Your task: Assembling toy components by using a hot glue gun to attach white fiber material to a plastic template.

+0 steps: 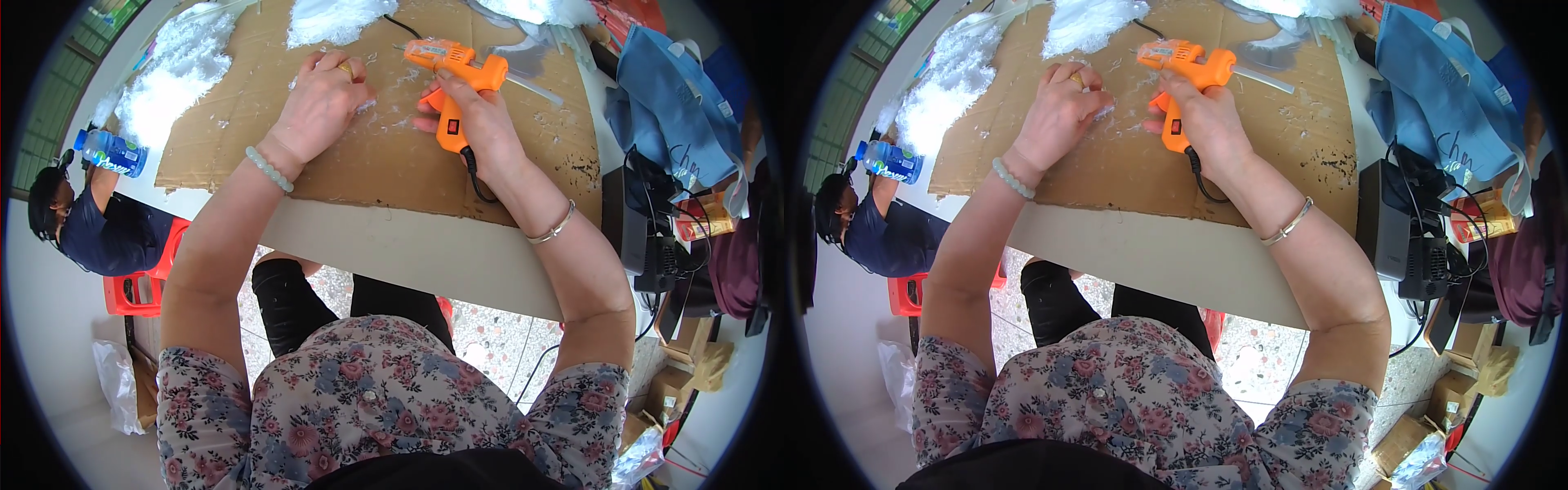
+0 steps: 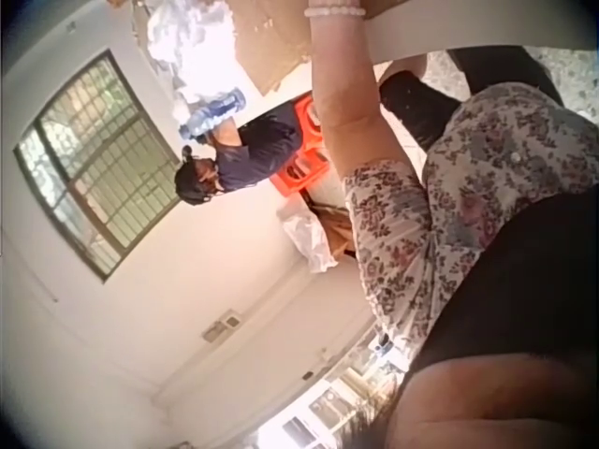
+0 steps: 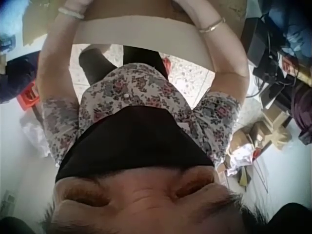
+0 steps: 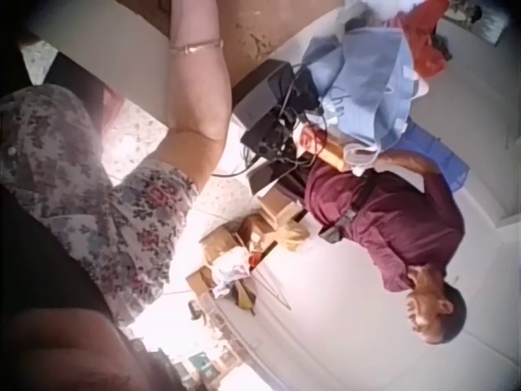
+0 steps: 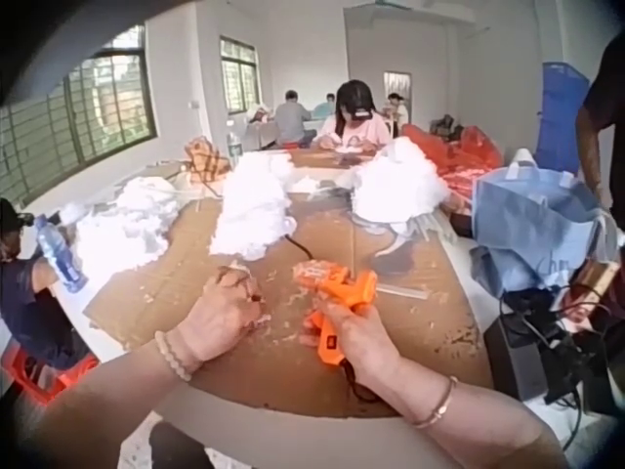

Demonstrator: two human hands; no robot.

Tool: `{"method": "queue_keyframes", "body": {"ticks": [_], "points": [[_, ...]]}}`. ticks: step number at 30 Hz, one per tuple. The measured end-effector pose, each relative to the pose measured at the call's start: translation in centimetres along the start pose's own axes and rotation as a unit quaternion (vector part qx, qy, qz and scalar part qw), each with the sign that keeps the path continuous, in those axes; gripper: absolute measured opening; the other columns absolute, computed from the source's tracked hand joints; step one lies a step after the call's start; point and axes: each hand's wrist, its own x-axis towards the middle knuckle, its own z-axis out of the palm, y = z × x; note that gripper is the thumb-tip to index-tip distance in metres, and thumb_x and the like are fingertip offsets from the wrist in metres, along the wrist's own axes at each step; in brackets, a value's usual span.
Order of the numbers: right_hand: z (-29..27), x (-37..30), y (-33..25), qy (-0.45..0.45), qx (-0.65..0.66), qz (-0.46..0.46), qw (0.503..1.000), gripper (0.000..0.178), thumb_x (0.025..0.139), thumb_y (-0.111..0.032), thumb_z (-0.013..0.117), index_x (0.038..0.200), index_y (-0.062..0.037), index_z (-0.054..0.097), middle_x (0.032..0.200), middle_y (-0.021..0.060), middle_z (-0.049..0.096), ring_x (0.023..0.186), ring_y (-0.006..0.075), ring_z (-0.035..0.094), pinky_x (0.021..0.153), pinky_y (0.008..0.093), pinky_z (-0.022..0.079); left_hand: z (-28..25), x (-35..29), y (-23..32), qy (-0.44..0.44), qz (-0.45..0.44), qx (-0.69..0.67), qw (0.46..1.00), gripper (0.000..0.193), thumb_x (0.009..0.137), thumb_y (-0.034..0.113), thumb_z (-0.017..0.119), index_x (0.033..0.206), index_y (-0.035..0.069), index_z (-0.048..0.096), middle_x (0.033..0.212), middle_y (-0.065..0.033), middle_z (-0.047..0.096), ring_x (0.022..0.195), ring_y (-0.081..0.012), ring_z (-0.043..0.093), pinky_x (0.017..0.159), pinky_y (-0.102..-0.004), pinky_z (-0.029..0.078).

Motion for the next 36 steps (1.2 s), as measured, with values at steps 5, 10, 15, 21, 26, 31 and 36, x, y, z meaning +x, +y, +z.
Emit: {"method": "queue_keyframes", "body": {"ticks": [5, 10, 15, 21, 26, 31, 36], "points": [[0.0, 0.0, 0.0, -0.001, -0.002, 0.0, 1.0, 0.024, 0.094, -0.023, 0.05, 0.103, -0.0005, 0.054, 0.089, 0.0082, 0.059, 0.081, 0.0169, 0.061, 0.071, 0.0325, 0.057, -0.1, -1.3, -0.8, -0.029, -0.006, -0.043, 0.999, 0.021, 0.068, 0.003, 0.066, 0.086, 0.014, 0.071, 0.094, -0.0006, 0.06, 0.104, -0.0227, 0.051, 0.093, -0.0394, 0.038], [-0.1, -0.1, -0.1, 0.0, -0.012, -0.002, 1.0, 0.025, 0.094, -0.024, 0.05, 0.102, -0.0006, 0.054, 0.089, 0.0082, 0.059, 0.081, 0.0169, 0.061, 0.071, 0.0321, 0.057, 0.2, -2.2, -1.6, -0.039, -0.075, -0.143, 0.986, 0.02, 0.072, 0.004, 0.067, 0.09, 0.012, 0.071, 0.1, -0.001, 0.061, 0.107, -0.0237, 0.051, 0.094, -0.039, 0.038], [0.0, -0.1, 0.0, 0.003, -0.011, 0.001, 1.0, 0.026, 0.094, -0.025, 0.051, 0.102, -0.0005, 0.054, 0.09, 0.0087, 0.059, 0.081, 0.0169, 0.061, 0.071, 0.0321, 0.057, 0.3, -1.9, -2.3, -0.036, -0.087, -0.18, 0.979, 0.016, 0.073, 0.006, 0.069, 0.088, 0.013, 0.071, 0.1, -0.0017, 0.062, 0.106, -0.0239, 0.052, 0.093, -0.0387, 0.039], [0.1, -0.2, -0.2, 0.003, -0.024, 0.012, 1.0, 0.026, 0.094, -0.025, 0.051, 0.102, -0.0004, 0.054, 0.089, 0.009, 0.059, 0.08, 0.0172, 0.061, 0.071, 0.0326, 0.057, 0.5, -1.3, -2.5, -0.053, -0.118, -0.205, 0.97, 0.009, 0.073, 0.008, 0.069, 0.081, 0.01, 0.068, 0.099, -0.0018, 0.062, 0.103, -0.0263, 0.052, 0.093, -0.0399, 0.039], [-0.1, -0.2, -0.1, -0.001, -0.022, 0.01, 1.0, 0.026, 0.094, -0.025, 0.051, 0.103, -0.001, 0.054, 0.088, 0.0088, 0.059, 0.08, 0.0171, 0.061, 0.071, 0.0334, 0.057, 0.4, -0.8, -2.2, -0.088, -0.159, -0.183, 0.966, 0.01, 0.074, 0.013, 0.069, 0.083, 0.01, 0.066, 0.098, -0.002, 0.062, 0.102, -0.028, 0.052, 0.094, -0.0425, 0.038], [-0.1, -0.2, -0.2, 0.001, -0.025, 0.005, 1.0, 0.026, 0.094, -0.025, 0.051, 0.103, -0.0006, 0.054, 0.088, 0.0088, 0.059, 0.079, 0.0172, 0.061, 0.071, 0.0333, 0.057, -0.3, -0.7, -1.7, -0.115, -0.215, -0.121, 0.962, 0.035, 0.074, 0.022, 0.071, 0.107, 0.018, 0.062, 0.105, -0.0039, 0.061, 0.106, -0.0291, 0.05, 0.095, -0.0432, 0.037], [0.2, -0.3, -0.2, 0.003, -0.026, -0.001, 1.0, 0.026, 0.094, -0.024, 0.05, 0.103, -0.0001, 0.054, 0.087, 0.0088, 0.059, 0.079, 0.0174, 0.062, 0.071, 0.033, 0.057, 0.5, -1.6, -3.1, -0.048, -0.255, -0.094, 0.961, 0.059, 0.068, 0.043, 0.075, 0.12, 0.025, 0.056, 0.111, -0.0054, 0.058, 0.11, -0.0305, 0.049, 0.098, -0.0451, 0.035]]}}
